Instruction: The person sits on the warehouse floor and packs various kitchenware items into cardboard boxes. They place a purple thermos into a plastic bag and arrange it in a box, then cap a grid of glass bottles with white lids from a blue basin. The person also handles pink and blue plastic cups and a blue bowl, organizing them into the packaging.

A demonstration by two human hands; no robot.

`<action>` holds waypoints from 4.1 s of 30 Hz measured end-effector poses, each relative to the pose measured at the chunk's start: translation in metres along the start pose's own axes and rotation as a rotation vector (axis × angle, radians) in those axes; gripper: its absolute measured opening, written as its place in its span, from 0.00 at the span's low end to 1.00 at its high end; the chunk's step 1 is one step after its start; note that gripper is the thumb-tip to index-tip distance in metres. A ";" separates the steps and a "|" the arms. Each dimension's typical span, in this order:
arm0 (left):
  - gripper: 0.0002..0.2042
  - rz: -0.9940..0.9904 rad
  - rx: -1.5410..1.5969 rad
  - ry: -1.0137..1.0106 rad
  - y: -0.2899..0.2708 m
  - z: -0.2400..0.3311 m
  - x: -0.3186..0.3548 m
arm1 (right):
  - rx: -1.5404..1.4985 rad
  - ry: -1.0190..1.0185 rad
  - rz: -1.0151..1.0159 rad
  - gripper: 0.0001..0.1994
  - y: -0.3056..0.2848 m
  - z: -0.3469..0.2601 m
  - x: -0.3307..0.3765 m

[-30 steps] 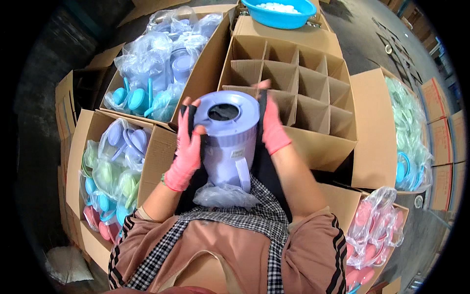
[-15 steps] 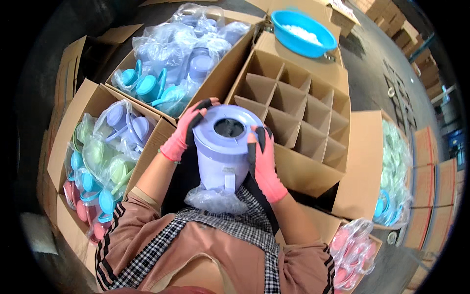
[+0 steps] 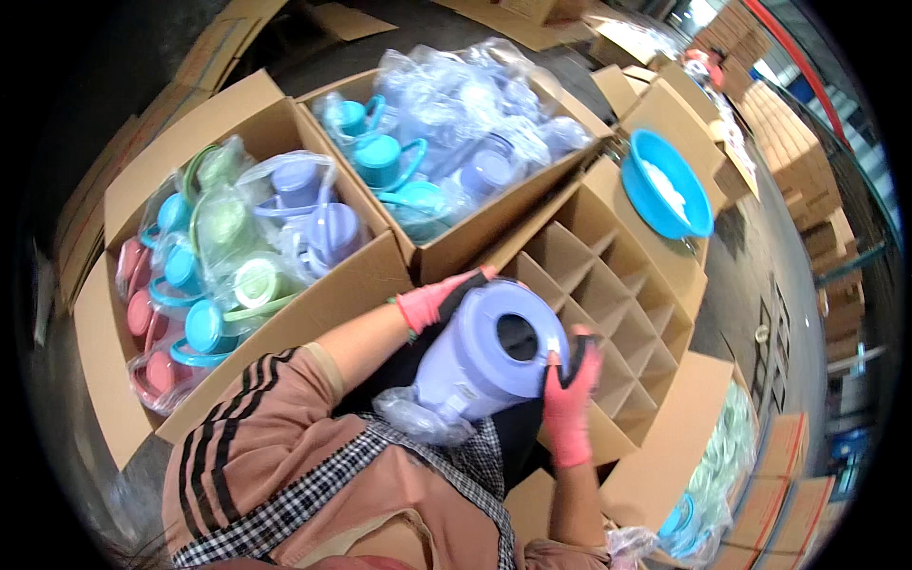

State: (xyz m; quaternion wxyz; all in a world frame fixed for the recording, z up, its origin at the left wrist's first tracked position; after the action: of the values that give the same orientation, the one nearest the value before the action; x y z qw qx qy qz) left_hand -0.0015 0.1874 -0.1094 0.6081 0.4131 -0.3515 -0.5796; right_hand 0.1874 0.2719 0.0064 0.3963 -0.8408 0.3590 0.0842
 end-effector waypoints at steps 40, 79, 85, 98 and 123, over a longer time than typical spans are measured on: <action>0.27 -0.209 -2.253 -0.574 0.085 -0.071 0.154 | -1.199 1.155 -0.454 0.20 0.063 0.015 0.141; 0.27 0.372 -1.076 0.184 0.138 0.015 0.133 | -1.013 0.073 -1.084 0.19 -0.022 -0.100 0.047; 0.27 0.174 -0.267 0.472 0.128 0.105 0.081 | 0.127 -0.427 -0.852 0.09 -0.033 -0.118 -0.015; 0.31 0.270 0.010 0.341 -0.019 0.003 0.049 | -0.533 0.592 -0.538 0.16 -0.041 0.078 0.002; 0.12 0.075 -2.468 0.010 -0.023 0.033 0.059 | -0.495 0.705 -0.341 0.20 0.055 0.002 0.104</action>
State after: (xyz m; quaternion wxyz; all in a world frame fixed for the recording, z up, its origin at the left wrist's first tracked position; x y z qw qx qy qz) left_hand -0.0360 0.1262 -0.1201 0.6085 -0.4452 0.4215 -0.5039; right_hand 0.2262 0.1936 -0.0725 0.0453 -0.9345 0.2974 -0.1901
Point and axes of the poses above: each hand's wrist, its own x-axis away from the middle knuckle, its own y-axis out of the palm, z = x × y, the point moved 2 cm from there along -x, towards the middle knuckle, and after that the axes turned 1 degree about -x, right-handed, at the moved point
